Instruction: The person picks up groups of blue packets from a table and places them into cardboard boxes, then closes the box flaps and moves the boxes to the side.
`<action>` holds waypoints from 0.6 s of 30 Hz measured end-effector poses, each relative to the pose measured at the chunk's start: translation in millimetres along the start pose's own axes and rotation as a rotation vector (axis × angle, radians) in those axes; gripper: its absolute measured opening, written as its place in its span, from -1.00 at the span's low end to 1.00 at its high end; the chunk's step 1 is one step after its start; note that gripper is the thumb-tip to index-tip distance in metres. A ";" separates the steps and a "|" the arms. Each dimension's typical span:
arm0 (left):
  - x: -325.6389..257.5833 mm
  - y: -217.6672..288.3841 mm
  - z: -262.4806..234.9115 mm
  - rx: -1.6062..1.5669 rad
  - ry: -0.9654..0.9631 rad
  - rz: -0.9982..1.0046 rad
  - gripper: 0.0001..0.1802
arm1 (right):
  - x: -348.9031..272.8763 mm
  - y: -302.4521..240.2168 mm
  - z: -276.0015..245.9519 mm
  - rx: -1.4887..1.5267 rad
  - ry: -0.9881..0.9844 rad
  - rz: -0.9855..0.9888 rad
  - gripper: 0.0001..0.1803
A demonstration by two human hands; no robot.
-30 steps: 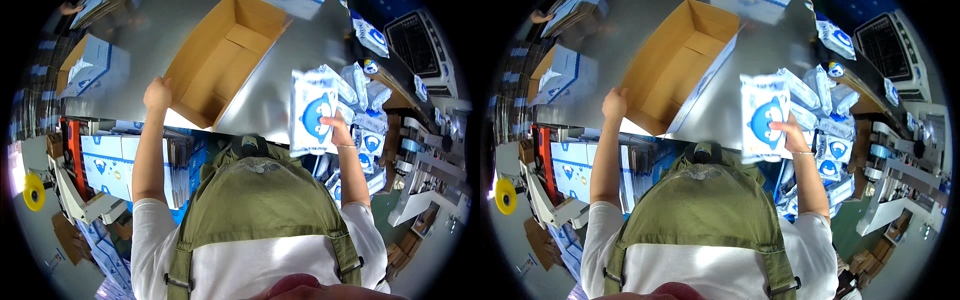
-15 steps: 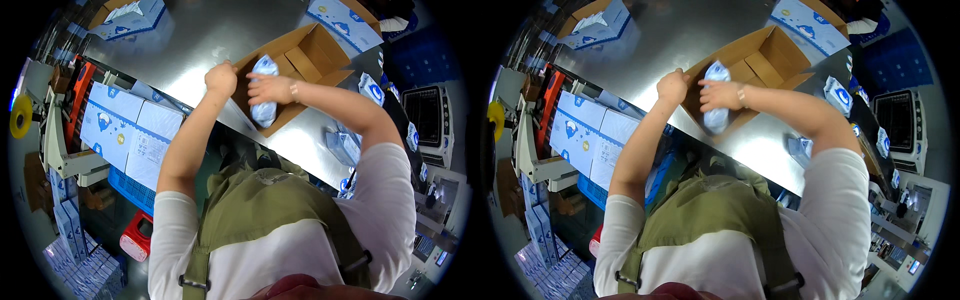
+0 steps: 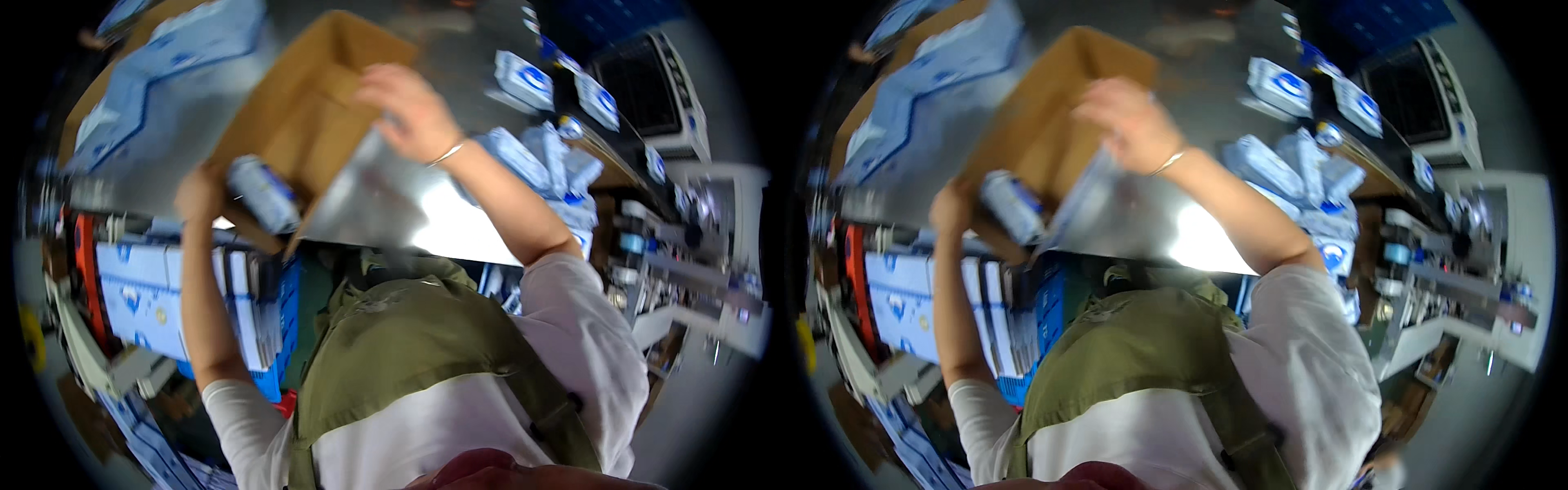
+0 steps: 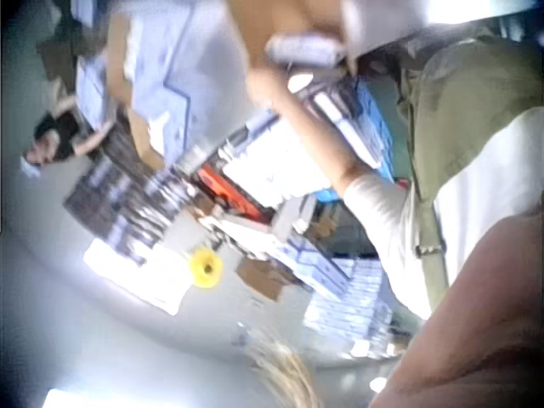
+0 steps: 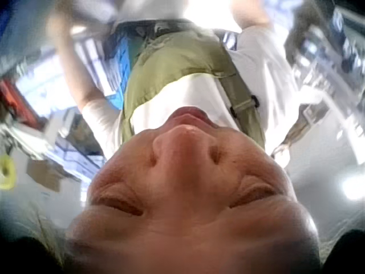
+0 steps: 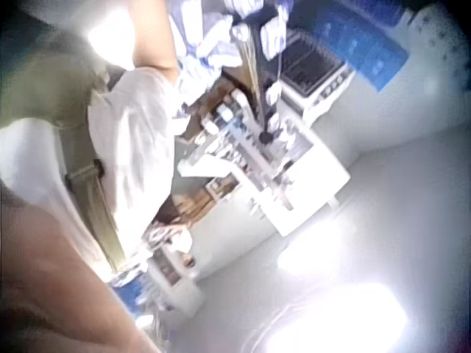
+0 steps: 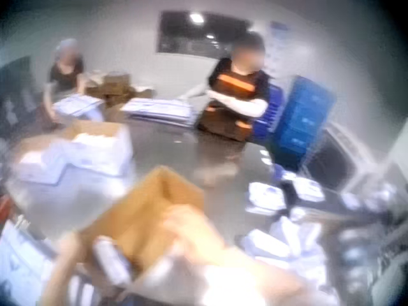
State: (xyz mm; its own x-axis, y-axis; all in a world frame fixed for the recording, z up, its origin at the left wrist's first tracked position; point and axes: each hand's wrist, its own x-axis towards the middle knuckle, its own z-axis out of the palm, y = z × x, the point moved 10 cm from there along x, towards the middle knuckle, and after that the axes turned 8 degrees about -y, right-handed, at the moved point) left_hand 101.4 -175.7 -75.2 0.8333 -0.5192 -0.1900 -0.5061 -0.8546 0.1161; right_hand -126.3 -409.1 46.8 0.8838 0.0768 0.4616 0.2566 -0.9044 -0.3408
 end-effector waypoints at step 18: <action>-201.3 542.5 189.9 0.124 0.001 1.270 -0.26 | -463.9 331.2 -65.1 0.760 0.063 1.236 -0.13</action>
State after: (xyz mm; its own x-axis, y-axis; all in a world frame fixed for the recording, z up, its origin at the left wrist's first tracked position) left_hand -383.2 -534.9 -159.1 -0.2498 -0.9682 -0.0118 -0.9612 0.2464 0.1237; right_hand -476.7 -771.6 -226.8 0.6767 -0.6080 -0.4151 -0.4821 0.0602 -0.8741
